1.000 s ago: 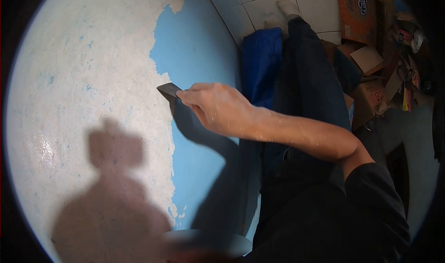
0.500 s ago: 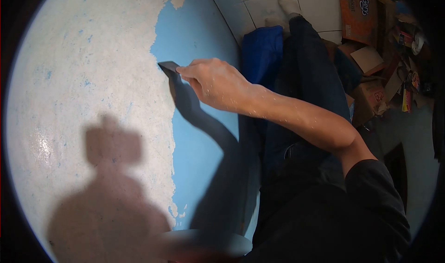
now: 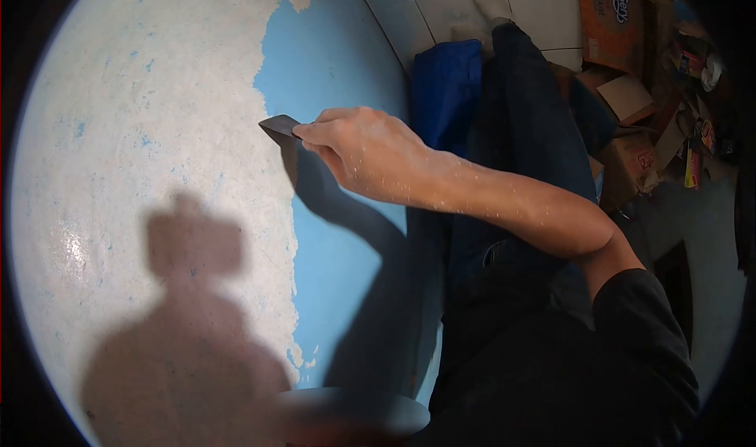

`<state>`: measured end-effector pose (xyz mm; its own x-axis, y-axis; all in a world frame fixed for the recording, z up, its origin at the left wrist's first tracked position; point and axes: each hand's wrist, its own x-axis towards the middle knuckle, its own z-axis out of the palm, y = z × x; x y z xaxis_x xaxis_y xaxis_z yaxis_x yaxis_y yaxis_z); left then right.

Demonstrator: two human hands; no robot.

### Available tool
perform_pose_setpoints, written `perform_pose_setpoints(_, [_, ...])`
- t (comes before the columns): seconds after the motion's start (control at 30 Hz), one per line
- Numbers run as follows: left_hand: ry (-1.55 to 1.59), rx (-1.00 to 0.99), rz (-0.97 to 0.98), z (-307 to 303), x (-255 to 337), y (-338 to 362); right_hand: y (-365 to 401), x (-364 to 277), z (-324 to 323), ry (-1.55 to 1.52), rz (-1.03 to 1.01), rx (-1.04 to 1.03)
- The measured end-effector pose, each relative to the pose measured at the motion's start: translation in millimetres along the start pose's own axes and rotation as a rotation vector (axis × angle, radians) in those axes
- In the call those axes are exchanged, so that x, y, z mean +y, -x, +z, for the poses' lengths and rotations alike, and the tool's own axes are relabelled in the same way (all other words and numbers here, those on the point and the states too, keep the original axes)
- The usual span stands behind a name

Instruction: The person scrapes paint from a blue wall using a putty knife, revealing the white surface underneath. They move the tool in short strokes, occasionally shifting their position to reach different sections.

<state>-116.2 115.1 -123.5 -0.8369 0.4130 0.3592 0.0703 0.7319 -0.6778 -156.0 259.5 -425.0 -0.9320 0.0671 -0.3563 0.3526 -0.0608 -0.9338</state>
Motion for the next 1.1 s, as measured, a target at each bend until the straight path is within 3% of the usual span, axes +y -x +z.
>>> perform_pose_setpoints(0.17, [0.062,0.052,-0.001,5,-8,5,9,-9,1,0.008,-0.001,0.031])
perform_pose_setpoints(0.23, [0.267,0.163,0.473,13,-30,-2,12,-11,5,-0.008,0.007,0.024])
perform_pose_setpoints(0.3, [0.089,0.067,-0.018,4,-1,3,-10,7,5,0.029,0.012,0.058])
perform_pose_setpoints(0.37, [0.117,0.061,-0.050,3,6,0,-15,9,2,0.041,-0.002,0.063])
perform_pose_setpoints(0.43, [0.337,0.146,0.374,11,-16,-4,-3,-1,1,0.026,-0.038,0.030])
perform_pose_setpoints(0.47, [0.174,0.091,0.152,10,-14,1,7,-6,4,0.015,-0.070,0.042])
perform_pose_setpoints(0.6, [0.220,0.055,0.111,8,-21,6,-4,0,4,-0.008,-0.007,0.058])
perform_pose_setpoints(0.63, [0.415,0.104,0.305,12,-31,5,-6,0,3,0.000,-0.025,0.054])
perform_pose_setpoints(0.73, [0.347,0.140,0.540,12,-40,1,-3,-4,2,0.017,-0.066,0.069])
perform_pose_setpoints(0.8, [0.115,0.080,0.068,6,-15,14,6,-11,7,0.017,-0.088,0.103])
perform_pose_setpoints(0.87, [0.139,0.049,0.042,0,-11,10,-12,2,5,0.030,-0.040,0.106])
perform_pose_setpoints(0.93, [0.437,0.068,0.443,8,-22,-4,-23,1,-7,0.019,0.062,0.016])
perform_pose_setpoints(1.03, [0.382,0.062,0.371,7,-19,-4,0,-13,-5,-0.003,-0.032,-0.003])
perform_pose_setpoints(1.1, [0.198,-0.018,-0.068,-2,11,-2,2,-11,-3,-0.019,-0.005,0.007])
